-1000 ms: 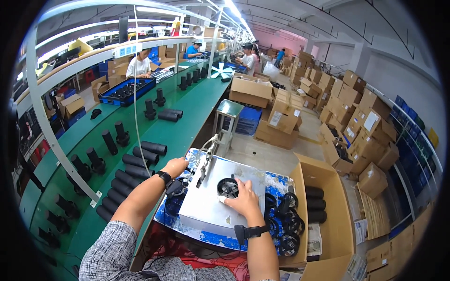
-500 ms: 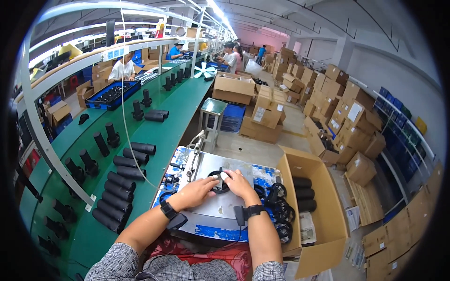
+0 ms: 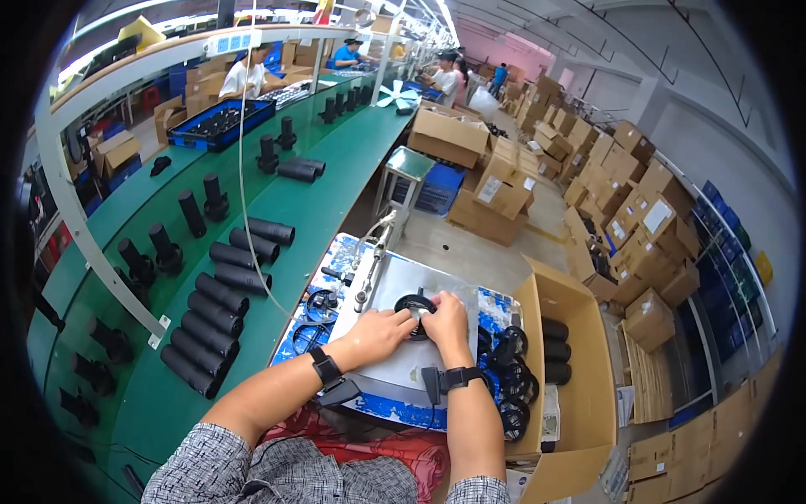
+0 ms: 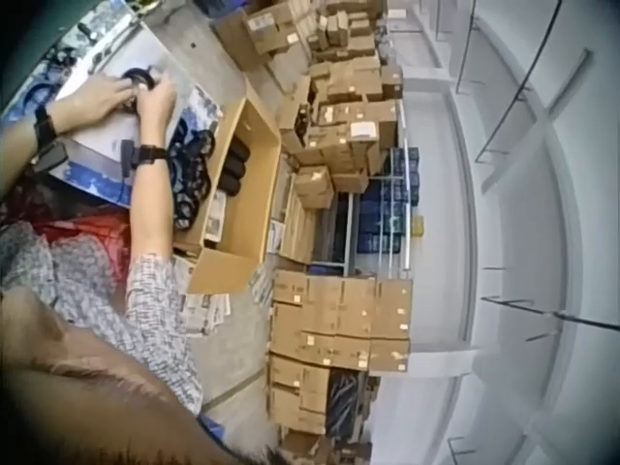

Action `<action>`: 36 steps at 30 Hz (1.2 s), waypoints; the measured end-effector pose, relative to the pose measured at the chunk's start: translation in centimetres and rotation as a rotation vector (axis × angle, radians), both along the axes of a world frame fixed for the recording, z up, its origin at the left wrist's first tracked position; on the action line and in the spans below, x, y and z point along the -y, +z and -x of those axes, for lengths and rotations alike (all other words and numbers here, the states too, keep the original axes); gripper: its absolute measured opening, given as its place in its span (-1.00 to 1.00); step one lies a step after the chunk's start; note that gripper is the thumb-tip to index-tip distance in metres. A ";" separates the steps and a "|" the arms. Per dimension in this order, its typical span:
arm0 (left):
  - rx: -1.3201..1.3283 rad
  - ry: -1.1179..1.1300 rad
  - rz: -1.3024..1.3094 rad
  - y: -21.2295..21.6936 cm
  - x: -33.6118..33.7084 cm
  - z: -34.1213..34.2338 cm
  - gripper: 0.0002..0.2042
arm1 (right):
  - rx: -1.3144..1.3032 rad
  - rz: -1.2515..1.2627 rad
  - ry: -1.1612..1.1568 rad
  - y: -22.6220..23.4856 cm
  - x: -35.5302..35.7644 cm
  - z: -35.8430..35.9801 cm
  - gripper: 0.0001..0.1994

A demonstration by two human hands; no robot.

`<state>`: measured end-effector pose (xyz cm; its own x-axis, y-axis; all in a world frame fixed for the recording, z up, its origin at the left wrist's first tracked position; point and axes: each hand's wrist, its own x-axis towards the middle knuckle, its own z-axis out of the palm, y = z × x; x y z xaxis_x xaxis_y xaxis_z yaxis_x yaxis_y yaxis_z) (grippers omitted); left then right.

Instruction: The person picks up a fan guard, places it onto a machine, and fits a cylindrical housing over it. They then press the assembly together and place the completed unit into a cardboard box.

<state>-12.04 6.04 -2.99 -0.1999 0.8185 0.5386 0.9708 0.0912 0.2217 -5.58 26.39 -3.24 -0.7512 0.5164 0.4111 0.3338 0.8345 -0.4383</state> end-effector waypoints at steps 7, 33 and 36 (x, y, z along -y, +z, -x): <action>0.149 0.024 0.033 0.0 0.8 1.2 -0.83 | -0.015 0.189 0.037 1.1 0.9 1.0 -0.82; 0.206 0.727 0.293 -1.6 45.2 0.0 -0.46 | -0.371 0.526 0.163 1.6 10.3 -19.5 -0.81; 0.120 0.757 0.389 -3.5 47.3 -0.4 -0.48 | -0.425 0.596 0.285 -0.9 11.5 -19.0 -0.79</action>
<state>-11.69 -41.22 -6.46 -0.8044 0.5635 0.1881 0.5897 0.7958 0.1376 13.45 14.92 -4.18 -0.7282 0.5514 0.4070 -0.1546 0.4464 -0.8814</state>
